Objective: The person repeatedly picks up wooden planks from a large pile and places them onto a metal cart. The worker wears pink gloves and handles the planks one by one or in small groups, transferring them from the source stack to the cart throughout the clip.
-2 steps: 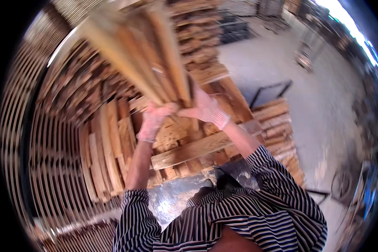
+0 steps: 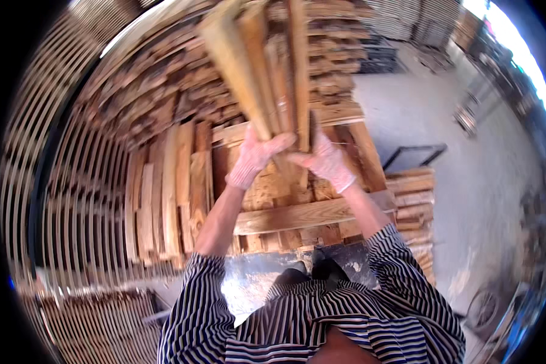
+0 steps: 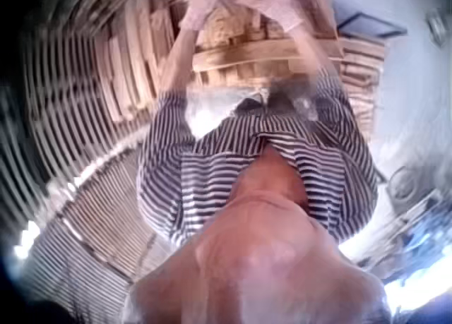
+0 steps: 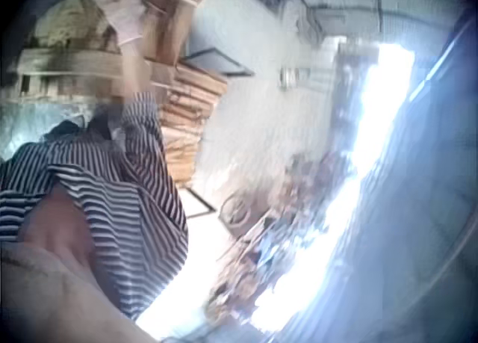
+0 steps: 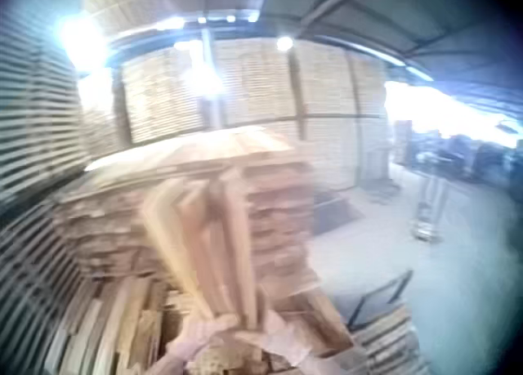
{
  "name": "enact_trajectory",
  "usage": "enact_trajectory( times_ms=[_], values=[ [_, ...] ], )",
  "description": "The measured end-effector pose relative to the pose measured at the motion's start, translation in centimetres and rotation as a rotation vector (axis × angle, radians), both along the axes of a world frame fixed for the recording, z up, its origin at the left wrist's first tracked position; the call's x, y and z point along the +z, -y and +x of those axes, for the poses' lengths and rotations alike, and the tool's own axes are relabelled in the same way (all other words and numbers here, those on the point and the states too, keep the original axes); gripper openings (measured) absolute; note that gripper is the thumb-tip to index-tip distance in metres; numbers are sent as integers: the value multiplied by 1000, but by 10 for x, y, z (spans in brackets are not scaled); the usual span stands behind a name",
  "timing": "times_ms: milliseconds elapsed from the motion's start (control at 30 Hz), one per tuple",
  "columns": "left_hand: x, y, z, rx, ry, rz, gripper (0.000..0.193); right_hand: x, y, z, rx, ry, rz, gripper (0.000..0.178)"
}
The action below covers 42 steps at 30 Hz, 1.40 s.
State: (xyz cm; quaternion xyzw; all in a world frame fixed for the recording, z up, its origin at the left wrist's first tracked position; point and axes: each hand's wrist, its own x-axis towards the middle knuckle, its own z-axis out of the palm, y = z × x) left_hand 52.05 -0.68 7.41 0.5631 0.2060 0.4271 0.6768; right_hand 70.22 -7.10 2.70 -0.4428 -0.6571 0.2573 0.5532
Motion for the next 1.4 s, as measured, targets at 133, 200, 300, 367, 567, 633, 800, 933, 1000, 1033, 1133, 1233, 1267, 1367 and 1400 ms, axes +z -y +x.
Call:
enact_trajectory(
  times_ms=[133, 200, 300, 367, 567, 633, 800, 933, 1000, 1033, 1133, 1233, 1267, 1367, 1400],
  values=[
    [-4, -16, -25, 155, 7, 135, 43, 43, 4, -29, 104, -24, -140, 127],
    [7, -26, -40, 90, 153, -199, 38, 78, 15, -39, -52, 274, -256, 109],
    [19, -15, -64, 213, 115, -329, 47, 79, 18, -56, -67, 189, -189, 114],
    [19, -2, -83, 244, 156, -446, 59, 53, 26, -73, -92, -52, -206, 108],
    [-39, 8, -227, -47, 334, -742, 75, -25, 21, -166, -343, 304, -747, 90],
    [-48, 11, -269, -5, 310, -769, 75, -25, 9, -201, -318, 389, -847, 87],
    [-76, -1, -344, 65, 222, -884, 66, -51, -33, -283, -475, 523, -758, 67],
    [-101, -11, -378, 179, 286, -888, 57, -60, -49, -309, -517, 552, -762, 57],
    [-98, -15, -373, 147, 293, -912, 55, -56, -47, -307, -487, 599, -745, 58],
    [-101, -19, -369, 146, 282, -920, 55, -53, -43, -305, -490, 696, -710, 59],
    [-85, -18, -356, 274, 194, -801, 53, -9, -25, -324, -292, 573, -711, 83],
    [-71, -16, -324, 287, 131, -711, 55, 16, 14, -345, -44, 375, -690, 102],
    [-69, -11, -311, 281, 163, -779, 52, 15, 16, -349, -60, 302, -743, 108],
    [-91, -28, -314, 342, 98, -710, 52, -11, 12, -336, -277, 468, -733, 102],
    [-94, -34, -322, 212, 143, -721, 53, -1, 10, -331, -337, 529, -758, 101]
  ],
)
